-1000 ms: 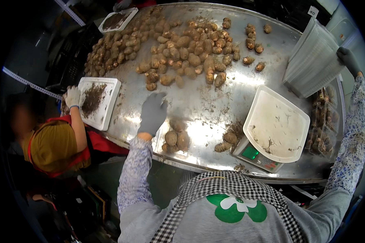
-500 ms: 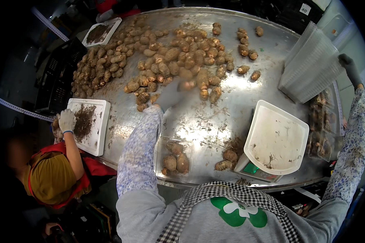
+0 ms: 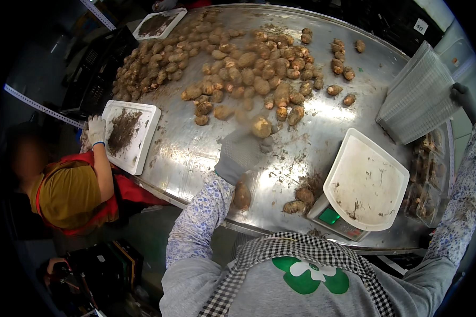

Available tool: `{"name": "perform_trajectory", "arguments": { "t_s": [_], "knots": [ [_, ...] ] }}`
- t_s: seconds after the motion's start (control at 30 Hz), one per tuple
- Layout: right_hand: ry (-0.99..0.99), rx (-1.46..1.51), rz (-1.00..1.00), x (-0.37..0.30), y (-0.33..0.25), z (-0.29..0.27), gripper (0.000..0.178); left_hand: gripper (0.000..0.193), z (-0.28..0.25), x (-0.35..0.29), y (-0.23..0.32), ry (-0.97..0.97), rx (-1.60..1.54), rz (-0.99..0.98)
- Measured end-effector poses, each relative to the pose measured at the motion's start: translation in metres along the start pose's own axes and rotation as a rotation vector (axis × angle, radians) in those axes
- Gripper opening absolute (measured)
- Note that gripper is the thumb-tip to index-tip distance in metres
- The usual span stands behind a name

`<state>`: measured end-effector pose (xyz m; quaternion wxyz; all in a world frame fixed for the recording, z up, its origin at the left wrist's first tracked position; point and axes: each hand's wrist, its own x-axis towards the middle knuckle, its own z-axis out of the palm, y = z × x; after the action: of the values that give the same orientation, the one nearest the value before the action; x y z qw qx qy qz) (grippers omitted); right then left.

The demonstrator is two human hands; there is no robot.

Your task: The person sorts potatoes from a large metal table into a plastic container placed on a digital scale. They repeatedly pick up potatoes, place them in the container, and adjust the contents to reach a target weight before moving the filled container aside.

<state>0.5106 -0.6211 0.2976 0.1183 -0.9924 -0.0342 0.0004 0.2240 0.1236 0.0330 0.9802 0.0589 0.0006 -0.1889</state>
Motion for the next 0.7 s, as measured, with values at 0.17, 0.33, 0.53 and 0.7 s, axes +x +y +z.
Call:
{"name": "perform_trajectory", "arguments": {
  "t_s": [0.17,0.33,0.53,0.7],
  "knots": [
    [-0.210,0.322,0.133,-0.017,-0.099,0.003,0.017,0.049,0.021,-0.025,-0.020,0.047,0.163,0.076],
    [-0.043,-0.064,-0.055,0.006,-0.042,0.006,0.020,0.054,0.044,-0.030,-0.040,0.121,0.477,0.201],
    [0.581,-0.501,-0.129,-0.015,-0.123,0.038,0.026,0.044,0.028,-0.041,-0.045,0.166,0.631,0.199],
    [0.957,0.094,-0.099,-0.089,-0.151,0.020,0.035,0.034,-0.012,-0.027,-0.045,0.272,1.123,0.170]
  ]
}}
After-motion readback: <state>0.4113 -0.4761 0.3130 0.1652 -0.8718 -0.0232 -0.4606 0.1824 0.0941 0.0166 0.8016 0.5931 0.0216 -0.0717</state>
